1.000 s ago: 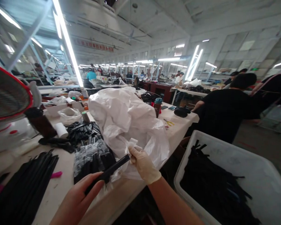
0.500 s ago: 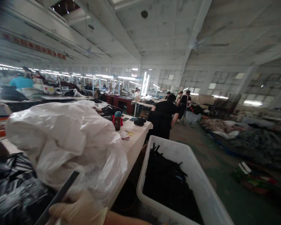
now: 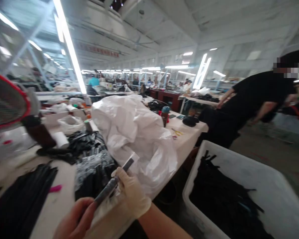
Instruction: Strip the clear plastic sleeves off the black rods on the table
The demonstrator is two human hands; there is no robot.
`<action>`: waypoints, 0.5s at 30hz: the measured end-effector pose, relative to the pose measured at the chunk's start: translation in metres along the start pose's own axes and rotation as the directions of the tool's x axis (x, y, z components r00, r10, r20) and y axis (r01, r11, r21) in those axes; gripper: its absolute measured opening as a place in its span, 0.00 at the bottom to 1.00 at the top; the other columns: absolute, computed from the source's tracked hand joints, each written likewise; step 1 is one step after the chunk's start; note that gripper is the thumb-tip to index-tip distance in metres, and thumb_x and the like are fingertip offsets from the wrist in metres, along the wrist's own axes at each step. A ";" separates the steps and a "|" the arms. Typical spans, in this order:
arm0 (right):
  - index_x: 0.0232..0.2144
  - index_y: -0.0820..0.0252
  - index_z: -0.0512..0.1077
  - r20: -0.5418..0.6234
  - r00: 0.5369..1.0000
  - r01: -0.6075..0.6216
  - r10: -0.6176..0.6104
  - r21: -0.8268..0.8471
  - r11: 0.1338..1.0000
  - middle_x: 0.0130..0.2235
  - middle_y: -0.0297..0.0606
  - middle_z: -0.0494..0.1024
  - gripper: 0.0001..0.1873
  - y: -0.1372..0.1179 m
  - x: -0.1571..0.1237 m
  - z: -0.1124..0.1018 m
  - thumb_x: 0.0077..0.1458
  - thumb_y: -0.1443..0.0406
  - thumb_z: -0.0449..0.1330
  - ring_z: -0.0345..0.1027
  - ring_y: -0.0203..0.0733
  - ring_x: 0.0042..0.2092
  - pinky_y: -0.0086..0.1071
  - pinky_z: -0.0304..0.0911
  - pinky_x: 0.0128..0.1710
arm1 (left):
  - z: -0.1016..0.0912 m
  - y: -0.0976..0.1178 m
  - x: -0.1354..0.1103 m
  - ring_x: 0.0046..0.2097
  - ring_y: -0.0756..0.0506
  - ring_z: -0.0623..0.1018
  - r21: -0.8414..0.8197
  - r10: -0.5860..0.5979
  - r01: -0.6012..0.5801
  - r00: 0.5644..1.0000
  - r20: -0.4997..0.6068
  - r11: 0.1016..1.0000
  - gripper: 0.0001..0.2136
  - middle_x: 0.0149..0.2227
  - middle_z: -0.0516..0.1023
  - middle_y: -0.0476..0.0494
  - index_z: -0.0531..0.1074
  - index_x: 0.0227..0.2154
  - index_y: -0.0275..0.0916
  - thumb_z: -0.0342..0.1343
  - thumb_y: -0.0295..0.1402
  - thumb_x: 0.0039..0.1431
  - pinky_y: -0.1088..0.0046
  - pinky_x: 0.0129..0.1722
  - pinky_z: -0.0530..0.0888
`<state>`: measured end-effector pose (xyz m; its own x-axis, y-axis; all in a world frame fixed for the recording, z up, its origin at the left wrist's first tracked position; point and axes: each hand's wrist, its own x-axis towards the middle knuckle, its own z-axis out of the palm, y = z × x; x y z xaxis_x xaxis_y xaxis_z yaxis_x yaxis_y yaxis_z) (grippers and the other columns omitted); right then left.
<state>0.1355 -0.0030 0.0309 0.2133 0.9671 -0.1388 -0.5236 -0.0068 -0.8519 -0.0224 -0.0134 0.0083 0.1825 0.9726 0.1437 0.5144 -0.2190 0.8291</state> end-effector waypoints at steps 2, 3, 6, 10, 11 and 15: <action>0.23 0.60 0.71 0.023 0.998 -0.054 0.054 -0.005 0.999 0.17 0.24 0.58 0.18 0.018 -0.004 0.003 0.42 0.51 0.67 0.47 0.28 0.20 0.26 0.46 0.19 | -0.013 0.002 -0.008 0.19 0.48 0.69 -0.059 -0.051 0.054 0.998 0.049 0.997 0.14 0.16 0.67 0.54 0.69 0.25 0.42 0.49 0.47 0.54 0.75 0.19 0.67; 0.23 0.61 0.72 0.076 0.994 -0.075 0.078 -0.039 0.996 0.18 0.26 0.60 0.18 0.021 -0.008 0.002 0.41 0.52 0.67 0.49 0.28 0.20 0.26 0.47 0.20 | -0.014 0.003 -0.011 0.19 0.49 0.68 -0.106 -0.081 0.087 0.995 0.060 0.991 0.14 0.16 0.65 0.55 0.68 0.24 0.42 0.49 0.46 0.55 0.76 0.20 0.65; 0.28 0.61 0.75 0.148 0.986 -0.070 0.076 -0.046 0.997 0.17 0.26 0.59 0.21 0.015 -0.010 -0.006 0.44 0.49 0.64 0.46 0.29 0.20 0.27 0.44 0.19 | -0.008 0.006 -0.015 0.19 0.51 0.63 -0.212 -0.152 0.155 0.988 0.029 0.965 0.13 0.16 0.59 0.58 0.66 0.23 0.41 0.50 0.45 0.55 0.77 0.20 0.62; 0.29 0.60 0.76 0.023 0.999 -0.049 0.049 0.035 0.998 0.16 0.25 0.56 0.20 0.018 -0.001 -0.009 0.45 0.49 0.63 0.46 0.29 0.19 0.27 0.46 0.18 | 0.001 0.005 -0.019 0.18 0.52 0.60 -0.277 -0.197 0.204 0.979 0.055 0.939 0.13 0.15 0.58 0.59 0.64 0.22 0.41 0.51 0.45 0.54 0.78 0.18 0.58; 0.28 0.60 0.76 0.028 0.997 -0.073 0.072 0.032 0.997 0.18 0.26 0.60 0.19 0.023 0.000 -0.007 0.44 0.50 0.65 0.50 0.29 0.20 0.27 0.49 0.19 | 0.003 0.004 -0.019 0.17 0.53 0.59 -0.292 -0.208 0.218 0.976 0.066 0.931 0.14 0.14 0.58 0.59 0.64 0.22 0.41 0.51 0.46 0.54 0.78 0.17 0.58; 0.29 0.60 0.77 0.045 0.993 -0.116 0.112 0.119 0.986 0.19 0.27 0.64 0.15 0.034 0.005 -0.007 0.43 0.55 0.67 0.56 0.29 0.21 0.25 0.54 0.20 | 0.004 -0.007 0.002 0.16 0.53 0.63 -0.326 -0.240 0.228 0.971 0.005 0.917 0.15 0.14 0.62 0.58 0.64 0.24 0.40 0.50 0.47 0.55 0.79 0.15 0.59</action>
<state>0.1245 0.0000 -0.0029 0.1158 0.9708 -0.2100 -0.6389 -0.0891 -0.7641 -0.0221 -0.0105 0.0008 0.0585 0.9964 -0.0620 0.2403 0.0462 0.9696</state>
